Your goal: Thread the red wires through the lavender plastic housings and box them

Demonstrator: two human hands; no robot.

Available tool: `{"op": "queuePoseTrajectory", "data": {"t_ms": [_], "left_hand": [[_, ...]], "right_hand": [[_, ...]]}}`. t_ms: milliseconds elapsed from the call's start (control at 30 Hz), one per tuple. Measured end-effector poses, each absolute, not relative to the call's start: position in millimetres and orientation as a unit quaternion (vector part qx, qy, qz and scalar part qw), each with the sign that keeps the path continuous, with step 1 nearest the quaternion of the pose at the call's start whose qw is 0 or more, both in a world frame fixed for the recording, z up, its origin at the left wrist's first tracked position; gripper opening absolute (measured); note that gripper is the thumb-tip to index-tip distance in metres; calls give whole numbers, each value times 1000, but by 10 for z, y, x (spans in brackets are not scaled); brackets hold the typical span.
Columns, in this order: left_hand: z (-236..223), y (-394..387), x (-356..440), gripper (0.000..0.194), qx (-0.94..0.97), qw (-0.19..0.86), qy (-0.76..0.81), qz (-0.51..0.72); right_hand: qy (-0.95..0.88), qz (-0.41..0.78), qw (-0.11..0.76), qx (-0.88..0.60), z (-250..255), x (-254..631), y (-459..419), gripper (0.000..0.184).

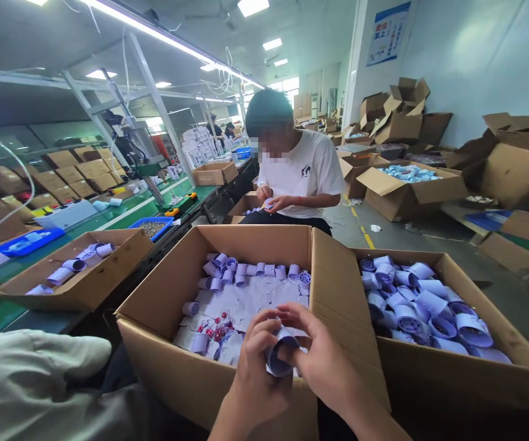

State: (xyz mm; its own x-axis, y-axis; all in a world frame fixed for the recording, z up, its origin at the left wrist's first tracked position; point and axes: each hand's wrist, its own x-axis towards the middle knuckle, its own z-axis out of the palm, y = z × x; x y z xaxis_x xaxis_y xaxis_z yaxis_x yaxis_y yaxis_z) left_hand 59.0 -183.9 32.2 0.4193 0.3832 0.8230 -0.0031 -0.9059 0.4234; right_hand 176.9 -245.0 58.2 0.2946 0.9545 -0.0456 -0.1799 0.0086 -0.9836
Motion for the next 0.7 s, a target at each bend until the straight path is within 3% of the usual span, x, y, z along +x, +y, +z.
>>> {"op": "queuePoseTrajectory", "data": {"t_ms": [267, 533, 700], "left_hand": [[302, -1774, 593, 47, 798, 137, 91, 580], [289, -1714, 708, 31, 773, 152, 131, 602], [194, -1733, 815, 32, 762, 169, 142, 609]], "right_hand": [[-319, 480, 660, -481, 666, 1611, -2437, 34], [-332, 415, 676, -511, 702, 1542, -2376, 41], [-320, 428, 677, -506, 614, 1618, -2278, 38]]}}
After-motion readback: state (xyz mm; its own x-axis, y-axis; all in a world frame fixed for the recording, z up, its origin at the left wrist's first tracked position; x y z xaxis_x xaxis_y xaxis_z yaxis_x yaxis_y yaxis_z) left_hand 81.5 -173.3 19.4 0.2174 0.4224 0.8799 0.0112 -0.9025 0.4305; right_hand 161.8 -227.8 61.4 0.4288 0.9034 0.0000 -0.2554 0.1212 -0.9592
